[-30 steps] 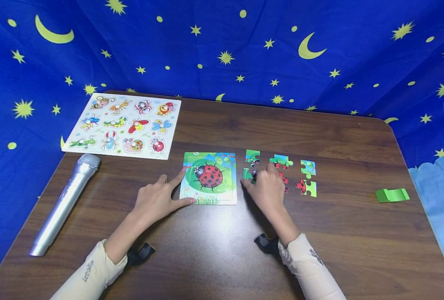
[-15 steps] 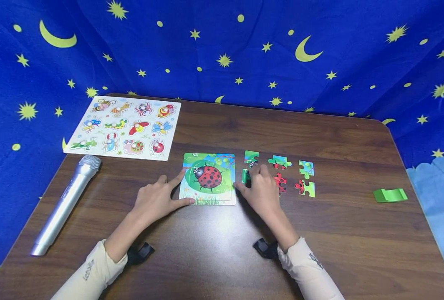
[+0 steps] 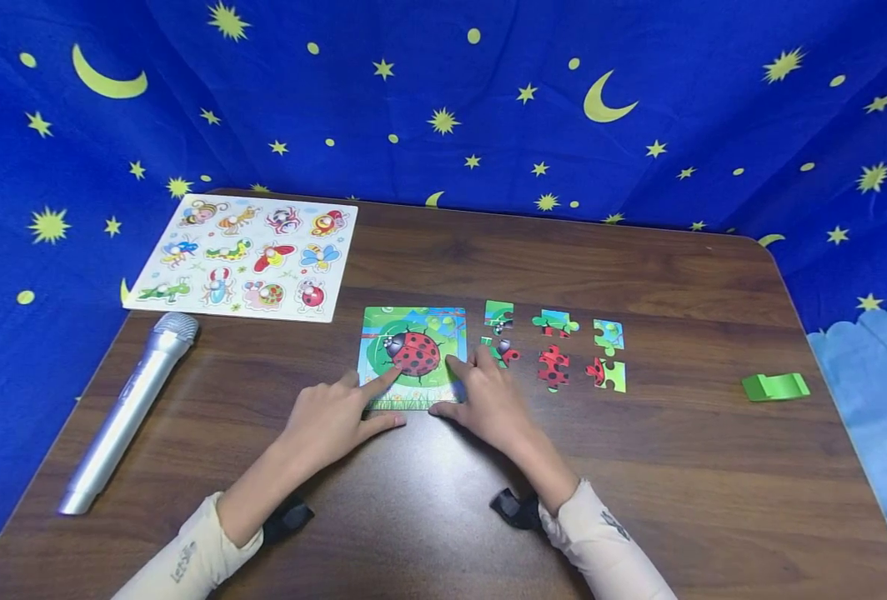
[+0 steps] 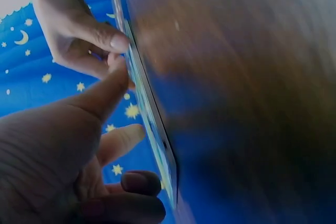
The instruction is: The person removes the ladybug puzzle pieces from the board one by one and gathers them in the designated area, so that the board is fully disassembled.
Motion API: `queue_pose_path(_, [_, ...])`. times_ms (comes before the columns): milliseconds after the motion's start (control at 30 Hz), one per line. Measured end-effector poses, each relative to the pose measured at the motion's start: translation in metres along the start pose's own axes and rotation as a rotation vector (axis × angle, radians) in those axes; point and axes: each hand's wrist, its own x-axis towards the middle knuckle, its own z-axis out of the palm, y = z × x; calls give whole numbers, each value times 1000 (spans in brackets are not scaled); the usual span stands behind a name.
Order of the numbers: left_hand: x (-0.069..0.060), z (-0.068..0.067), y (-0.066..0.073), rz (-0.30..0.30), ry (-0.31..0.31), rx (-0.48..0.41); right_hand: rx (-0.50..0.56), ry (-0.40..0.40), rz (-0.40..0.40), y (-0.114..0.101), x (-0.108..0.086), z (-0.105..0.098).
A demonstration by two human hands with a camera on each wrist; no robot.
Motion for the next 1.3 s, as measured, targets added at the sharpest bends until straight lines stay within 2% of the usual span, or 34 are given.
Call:
queue_pose_path(133, [-1, 1, 5, 7, 32, 14, -5, 2, -2, -1, 1, 1])
queue_pose_path(267, [0, 2, 5, 20, 74, 13, -9, 4, 2, -2, 2, 1])
queue_pose_path(400, [1, 3, 3, 37, 92, -1, 0, 7, 6, -2, 2, 0])
queue_pose_path(700, [8, 1, 0, -9, 10, -130, -3, 51, 32, -4, 5, 1])
queue_pose_path(1033, [9, -2, 0, -40, -29, -122, -38, 137, -22, -5, 1, 6])
queue_pose_path(1300, [10, -1, 0, -41, -41, -142, -5, 170, -28, -4, 0, 10])
